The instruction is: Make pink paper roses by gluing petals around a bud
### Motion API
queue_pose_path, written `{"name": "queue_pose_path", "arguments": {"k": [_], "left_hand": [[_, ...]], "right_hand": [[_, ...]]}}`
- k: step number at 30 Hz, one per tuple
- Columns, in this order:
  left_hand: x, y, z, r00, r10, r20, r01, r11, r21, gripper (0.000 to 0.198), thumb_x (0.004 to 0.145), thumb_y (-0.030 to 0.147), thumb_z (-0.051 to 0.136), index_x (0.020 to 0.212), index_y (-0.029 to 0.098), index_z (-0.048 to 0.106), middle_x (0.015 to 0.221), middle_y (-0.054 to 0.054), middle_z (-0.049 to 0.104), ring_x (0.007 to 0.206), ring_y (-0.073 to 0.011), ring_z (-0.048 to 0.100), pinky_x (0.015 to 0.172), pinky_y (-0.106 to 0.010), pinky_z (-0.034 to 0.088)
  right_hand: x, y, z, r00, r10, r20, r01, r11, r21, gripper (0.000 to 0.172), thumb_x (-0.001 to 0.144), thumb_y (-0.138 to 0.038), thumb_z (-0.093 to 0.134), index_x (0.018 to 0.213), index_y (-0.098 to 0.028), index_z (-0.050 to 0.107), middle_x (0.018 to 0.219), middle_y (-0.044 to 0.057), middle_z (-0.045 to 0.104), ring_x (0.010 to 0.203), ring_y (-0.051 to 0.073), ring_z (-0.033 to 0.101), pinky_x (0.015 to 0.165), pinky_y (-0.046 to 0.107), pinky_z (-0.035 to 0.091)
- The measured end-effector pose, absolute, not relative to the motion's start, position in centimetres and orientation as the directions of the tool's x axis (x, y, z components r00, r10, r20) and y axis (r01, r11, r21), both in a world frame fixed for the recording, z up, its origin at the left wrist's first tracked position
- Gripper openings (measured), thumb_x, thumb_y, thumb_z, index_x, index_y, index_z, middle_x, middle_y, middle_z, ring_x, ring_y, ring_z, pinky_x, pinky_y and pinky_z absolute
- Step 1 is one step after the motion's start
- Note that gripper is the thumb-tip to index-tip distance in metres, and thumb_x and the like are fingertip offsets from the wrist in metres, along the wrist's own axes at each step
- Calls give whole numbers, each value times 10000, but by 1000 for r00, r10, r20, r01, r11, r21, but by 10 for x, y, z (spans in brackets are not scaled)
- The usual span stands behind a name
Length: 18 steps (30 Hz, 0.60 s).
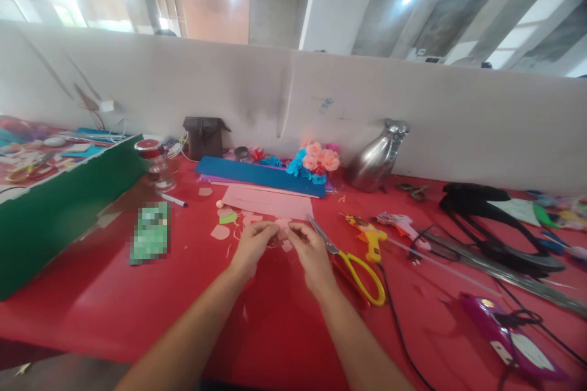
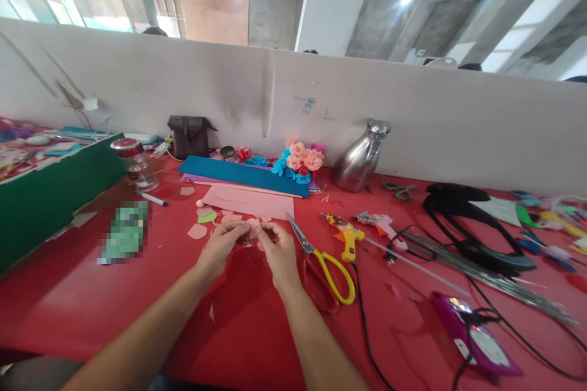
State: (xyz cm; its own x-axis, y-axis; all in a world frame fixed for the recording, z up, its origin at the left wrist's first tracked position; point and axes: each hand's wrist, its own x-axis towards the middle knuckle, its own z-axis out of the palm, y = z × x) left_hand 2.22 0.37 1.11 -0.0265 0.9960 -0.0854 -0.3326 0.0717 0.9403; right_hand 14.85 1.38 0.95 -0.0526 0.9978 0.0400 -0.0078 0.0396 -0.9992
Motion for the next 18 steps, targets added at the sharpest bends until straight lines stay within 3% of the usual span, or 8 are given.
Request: {"name": "queue_pose_path", "arguments": {"k": [7, 11, 13, 15, 18], "left_hand": [[22, 6, 5, -28, 998, -62, -223, 55, 973, 234, 680, 380, 683, 723, 150, 676, 678, -21, 633, 650, -126, 552, 617, -231, 406], [20, 7, 5, -58, 991, -122, -261, 102, 960, 211, 635, 360, 716, 641, 154, 666, 613, 3, 600, 570, -99, 495, 590, -225, 379], [19, 7, 5, -71, 985, -155, -301, 127, 945, 204, 617, 341, 727, 591, 156, 646, 565, 18, 564, 533, -87, 460, 580, -224, 361], [19, 6, 5, -64, 981, -181, -340, 149, 929, 195, 605, 325, 733, 575, 157, 638, 556, 23, 552, 527, -84, 456, 585, -226, 353], [20, 5, 6, -38, 981, -190, -343, 166, 925, 190, 599, 316, 734, 567, 152, 643, 546, 22, 549, 532, -85, 462, 598, -231, 352]], "right_hand": [[146, 16, 8, -19, 999, 35, -2, 35, -999, 247, 735, -389, 638, 819, -157, 640, 783, 32, 665, 683, 148, 590, 638, 268, 473], [175, 13, 19, -101, 990, 103, 268, 127, -955, 268, 774, -381, 580, 957, -189, 613, 837, 39, 673, 742, 170, 630, 681, 298, 492], [205, 6, 23, -154, 978, 143, 540, 205, -816, 287, 779, -350, 575, 1031, -214, 598, 864, 44, 676, 799, 195, 640, 736, 340, 491], [238, -5, 22, -98, 983, 154, 776, 173, -607, 308, 773, -331, 577, 1059, -217, 596, 904, 73, 677, 853, 241, 638, 789, 410, 480], [276, -20, 9, -103, 987, 120, 897, 144, -417, 392, 734, -257, 595, 1118, -174, 583, 1056, 146, 650, 976, 301, 619, 830, 458, 475]]}}
